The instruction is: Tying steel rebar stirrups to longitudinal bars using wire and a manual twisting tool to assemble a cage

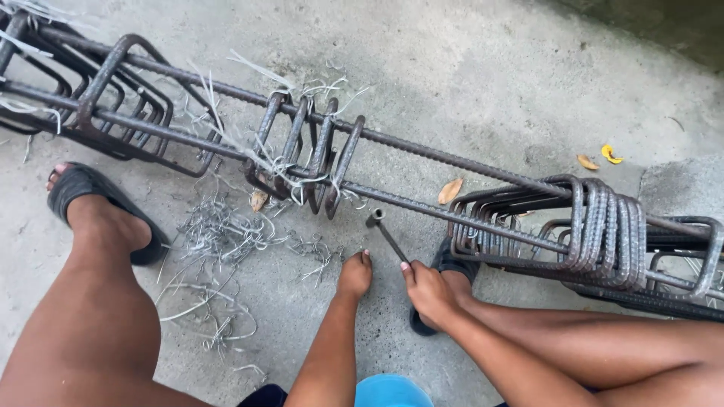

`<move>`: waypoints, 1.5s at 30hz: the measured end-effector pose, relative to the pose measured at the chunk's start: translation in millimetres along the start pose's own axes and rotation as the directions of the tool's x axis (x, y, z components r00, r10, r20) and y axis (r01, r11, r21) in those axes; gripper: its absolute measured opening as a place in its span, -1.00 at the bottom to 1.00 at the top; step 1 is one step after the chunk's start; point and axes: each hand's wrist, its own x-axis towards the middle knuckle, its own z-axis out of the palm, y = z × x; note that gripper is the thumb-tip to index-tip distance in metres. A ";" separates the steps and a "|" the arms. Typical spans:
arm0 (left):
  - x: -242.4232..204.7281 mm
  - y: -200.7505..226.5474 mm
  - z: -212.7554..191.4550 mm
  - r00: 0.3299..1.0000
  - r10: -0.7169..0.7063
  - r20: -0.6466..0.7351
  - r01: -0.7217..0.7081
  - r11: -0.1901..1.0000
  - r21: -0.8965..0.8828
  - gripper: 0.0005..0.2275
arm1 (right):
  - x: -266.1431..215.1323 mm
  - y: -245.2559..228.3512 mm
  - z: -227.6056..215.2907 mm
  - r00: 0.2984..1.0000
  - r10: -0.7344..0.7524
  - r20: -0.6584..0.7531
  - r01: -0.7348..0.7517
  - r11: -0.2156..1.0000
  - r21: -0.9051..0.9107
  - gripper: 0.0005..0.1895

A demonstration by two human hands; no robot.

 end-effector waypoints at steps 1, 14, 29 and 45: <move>-6.6 -5.7 2.0 1.000 -0.009 0.003 0.009 1.000 0.023 -0.48 | -11.5 -3.2 -1.2 1.000 0.012 -0.018 -0.012 1.000 0.012 -0.48; -1.9 -8.8 10.0 0.998 -0.063 -0.031 0.068 0.975 0.210 -0.47 | -9.5 4.5 1.2 0.994 -0.008 0.111 0.026 0.986 -0.165 -0.50; -5.4 -0.9 0.5 0.997 -0.056 0.050 0.043 0.969 0.243 -0.44 | -7.2 22.9 20.3 0.995 -0.092 -0.035 0.092 0.996 0.011 -0.51; -11.9 7.4 -2.4 0.999 -0.020 0.031 0.009 0.945 0.327 -0.50 | -14.4 9.0 7.7 0.998 -0.060 0.023 0.063 0.987 -0.145 -0.52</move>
